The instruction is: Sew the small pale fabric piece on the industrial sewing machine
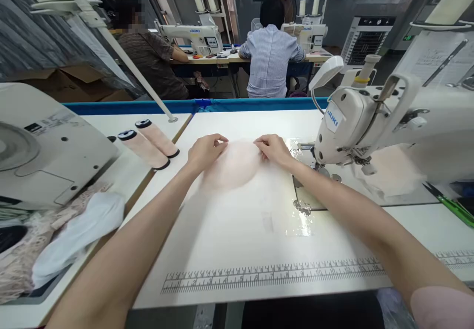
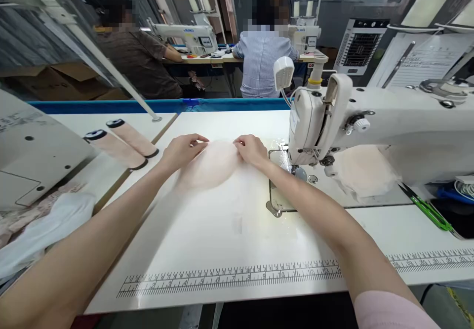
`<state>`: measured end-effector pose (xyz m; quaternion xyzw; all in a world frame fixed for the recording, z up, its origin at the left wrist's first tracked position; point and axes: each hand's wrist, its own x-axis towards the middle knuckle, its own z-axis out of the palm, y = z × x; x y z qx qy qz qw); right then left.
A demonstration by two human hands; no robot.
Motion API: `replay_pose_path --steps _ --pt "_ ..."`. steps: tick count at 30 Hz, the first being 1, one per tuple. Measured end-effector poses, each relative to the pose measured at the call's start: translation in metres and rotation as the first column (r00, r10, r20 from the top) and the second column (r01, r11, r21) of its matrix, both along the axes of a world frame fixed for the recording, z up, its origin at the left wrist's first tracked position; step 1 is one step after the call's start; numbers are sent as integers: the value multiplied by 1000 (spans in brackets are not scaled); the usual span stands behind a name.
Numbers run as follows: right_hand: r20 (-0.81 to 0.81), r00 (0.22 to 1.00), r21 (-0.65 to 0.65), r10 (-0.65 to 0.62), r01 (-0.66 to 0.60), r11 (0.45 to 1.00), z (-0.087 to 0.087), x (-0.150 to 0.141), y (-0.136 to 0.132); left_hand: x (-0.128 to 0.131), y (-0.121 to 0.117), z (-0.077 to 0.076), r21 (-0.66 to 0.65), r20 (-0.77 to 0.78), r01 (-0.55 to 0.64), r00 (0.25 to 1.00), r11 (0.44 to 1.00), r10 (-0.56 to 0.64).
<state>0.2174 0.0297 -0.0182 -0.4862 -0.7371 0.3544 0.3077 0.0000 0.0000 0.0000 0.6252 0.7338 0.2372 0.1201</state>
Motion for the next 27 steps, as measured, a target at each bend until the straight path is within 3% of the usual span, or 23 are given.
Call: replay_pose_path --steps 8,15,20,24,27 --pt "170 985 62 -1 -10 998 10 2 -5 4 -24 5 -14 -167 -20 986 1000 17" --pt "143 990 136 12 -31 990 9 11 -10 14 -42 -2 151 -317 26 948 988 23" --pt "93 986 147 139 -151 978 17 50 -64 15 -56 11 276 -282 41 959 960 40" --pt "178 926 207 333 -366 907 23 110 -124 38 -85 17 394 -291 212 952 894 -98" --pt "315 910 268 269 -357 895 25 161 -150 64 -104 12 451 -440 341 889 825 -127"
